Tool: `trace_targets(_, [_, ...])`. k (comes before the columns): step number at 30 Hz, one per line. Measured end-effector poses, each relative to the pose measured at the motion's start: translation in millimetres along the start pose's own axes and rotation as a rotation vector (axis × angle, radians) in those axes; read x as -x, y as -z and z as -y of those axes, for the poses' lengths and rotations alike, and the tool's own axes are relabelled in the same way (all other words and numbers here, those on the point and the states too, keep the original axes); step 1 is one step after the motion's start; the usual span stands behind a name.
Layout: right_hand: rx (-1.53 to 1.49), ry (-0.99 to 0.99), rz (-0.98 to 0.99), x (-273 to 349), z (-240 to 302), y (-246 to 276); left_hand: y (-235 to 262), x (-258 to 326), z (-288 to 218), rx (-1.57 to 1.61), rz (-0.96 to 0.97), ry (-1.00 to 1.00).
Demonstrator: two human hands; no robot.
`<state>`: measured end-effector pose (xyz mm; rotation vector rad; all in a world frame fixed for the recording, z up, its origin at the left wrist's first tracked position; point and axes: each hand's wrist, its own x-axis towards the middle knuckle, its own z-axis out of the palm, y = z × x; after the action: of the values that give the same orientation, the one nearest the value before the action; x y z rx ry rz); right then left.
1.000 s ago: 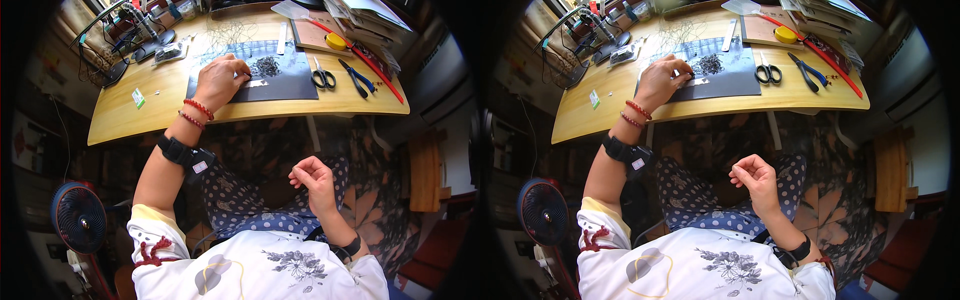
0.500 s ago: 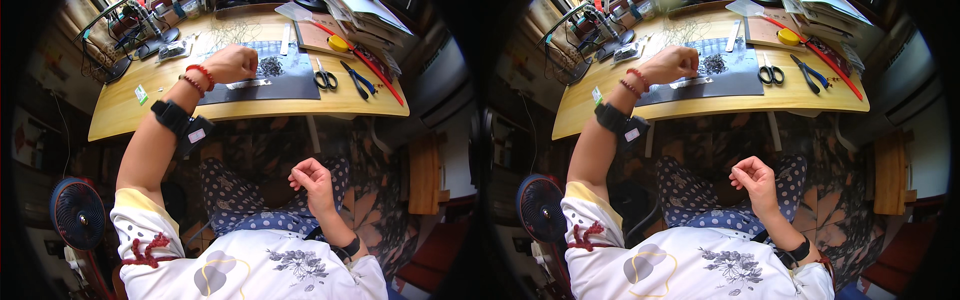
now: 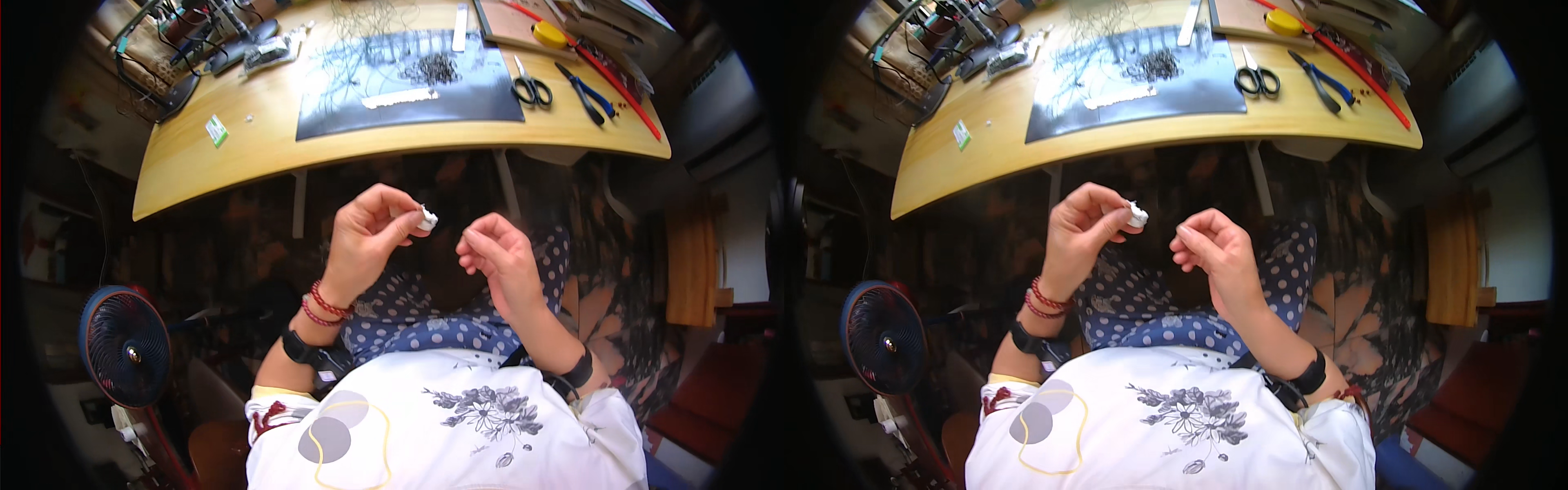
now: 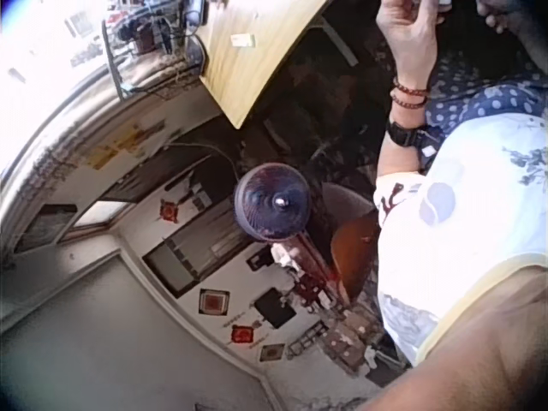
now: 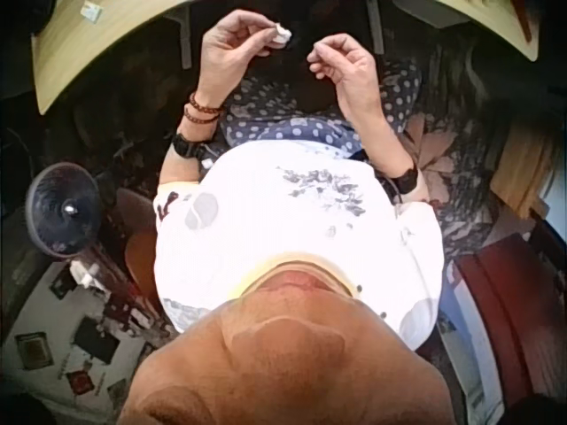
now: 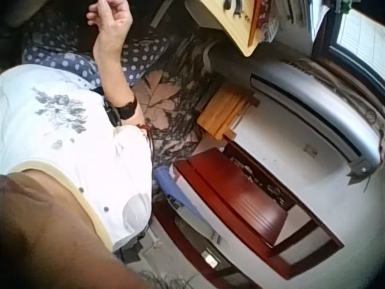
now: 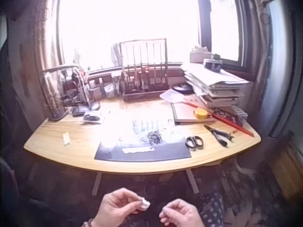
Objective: Tying fishing hooks and lines to small white components at a desk.
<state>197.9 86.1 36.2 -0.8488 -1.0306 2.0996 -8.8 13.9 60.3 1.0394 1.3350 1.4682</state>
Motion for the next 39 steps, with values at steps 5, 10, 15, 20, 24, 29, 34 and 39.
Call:
trace_targets(5, [0.027,-0.050,0.082,-1,-17,-11,-11,33,44,-0.115,-0.112,-0.205])
trace_targets(10, [0.065,-0.084,0.092,3,-29,-14,-3,42,49,-0.211,-0.173,-0.259])
trace_targets(15, [0.063,-0.096,0.100,7,-30,-12,-2,49,46,-0.251,-0.143,-0.283])
trace_targets(20, [0.059,-0.129,0.118,10,-30,-7,-7,51,40,-0.359,-0.116,-0.346])
trace_targets(24, [0.066,-0.141,0.137,11,-29,-4,-12,51,36,-0.374,-0.080,-0.382])
trace_targets(29, [0.100,-0.200,0.177,12,-25,2,-6,48,42,-0.401,0.024,-0.469])
trace_targets(34, [0.131,-0.106,0.092,8,-20,6,-12,50,51,0.196,0.230,0.133])
trace_targets(39, [0.238,-0.033,0.114,7,-11,1,-25,52,76,0.106,0.272,0.126])
